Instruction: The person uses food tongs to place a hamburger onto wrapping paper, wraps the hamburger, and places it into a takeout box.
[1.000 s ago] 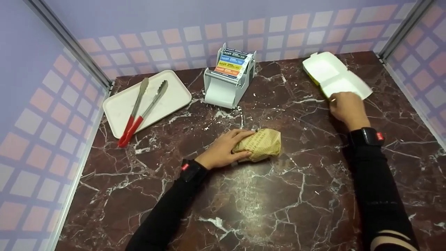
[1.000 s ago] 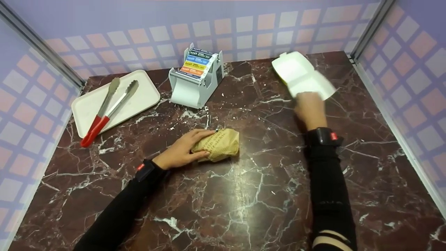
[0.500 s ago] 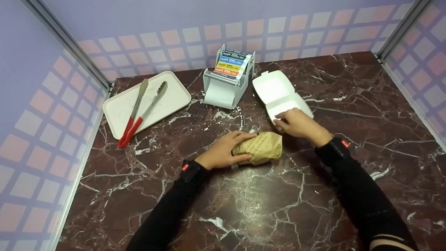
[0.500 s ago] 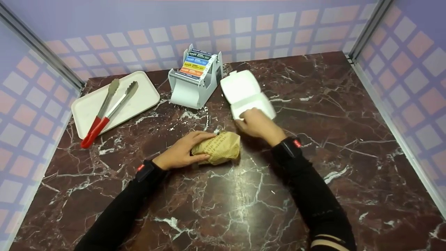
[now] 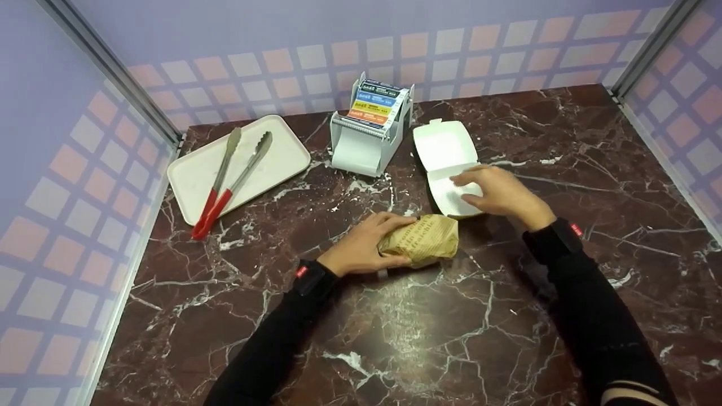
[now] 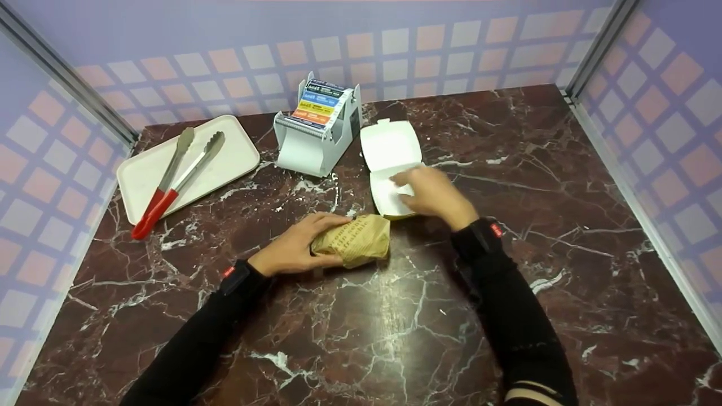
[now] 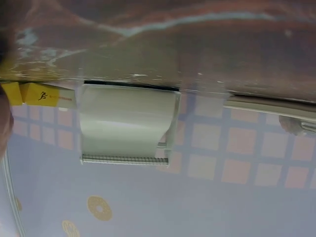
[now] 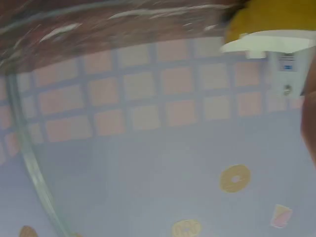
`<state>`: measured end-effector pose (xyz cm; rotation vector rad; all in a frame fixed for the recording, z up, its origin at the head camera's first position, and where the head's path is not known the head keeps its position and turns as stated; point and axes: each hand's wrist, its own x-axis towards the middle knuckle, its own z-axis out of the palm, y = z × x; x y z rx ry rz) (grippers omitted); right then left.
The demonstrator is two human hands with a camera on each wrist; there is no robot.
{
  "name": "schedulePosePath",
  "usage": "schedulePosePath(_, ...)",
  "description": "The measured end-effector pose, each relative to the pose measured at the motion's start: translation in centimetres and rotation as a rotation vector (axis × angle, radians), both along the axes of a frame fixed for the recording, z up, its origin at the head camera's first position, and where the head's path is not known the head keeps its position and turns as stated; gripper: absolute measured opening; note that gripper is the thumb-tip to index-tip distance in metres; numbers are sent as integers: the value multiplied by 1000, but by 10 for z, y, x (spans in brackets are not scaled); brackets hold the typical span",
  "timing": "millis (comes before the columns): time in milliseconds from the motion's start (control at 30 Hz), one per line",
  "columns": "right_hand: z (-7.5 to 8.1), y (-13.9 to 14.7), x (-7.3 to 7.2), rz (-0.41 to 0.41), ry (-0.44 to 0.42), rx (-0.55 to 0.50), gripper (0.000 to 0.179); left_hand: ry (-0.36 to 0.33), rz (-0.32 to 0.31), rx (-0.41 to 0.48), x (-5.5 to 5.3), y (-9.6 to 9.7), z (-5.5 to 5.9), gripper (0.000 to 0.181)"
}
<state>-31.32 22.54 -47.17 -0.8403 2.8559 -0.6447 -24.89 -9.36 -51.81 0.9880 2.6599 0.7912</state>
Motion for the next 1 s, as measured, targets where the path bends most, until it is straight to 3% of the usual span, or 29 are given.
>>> schedulePosePath(100, -9, 12, -5, -28, 3, 92, 44, 48, 11, -33, 6, 7, 1, 92)
schedulePosePath(233, -18, 12, -5, 22, -46, 137, 51, 88, -9, -17, 9, 14, -1, 89)
schedulePosePath(400, -17, 2, -1, 25, -68, 207, 58, 78, -81, 68, 7, 13, 1, 81)
schedulePosePath(533, -17, -3, 0, 34, -36, 248, 56, 38, -113, 160, 6, 7, 8, 77)
schedulePosePath(700, -20, -12, 3, 41, 53, 240, 53, 35, -120, 250, 5, 5, 15, 77)
schedulePosePath(833, -22, -28, 13, 35, 122, 202, 40, 45, -117, 283, 3, 4, 16, 78)
schedulePosePath(1000, -17, -44, 30, 31, 104, 206, 36, 35, -105, 312, 3, 2, 17, 78)
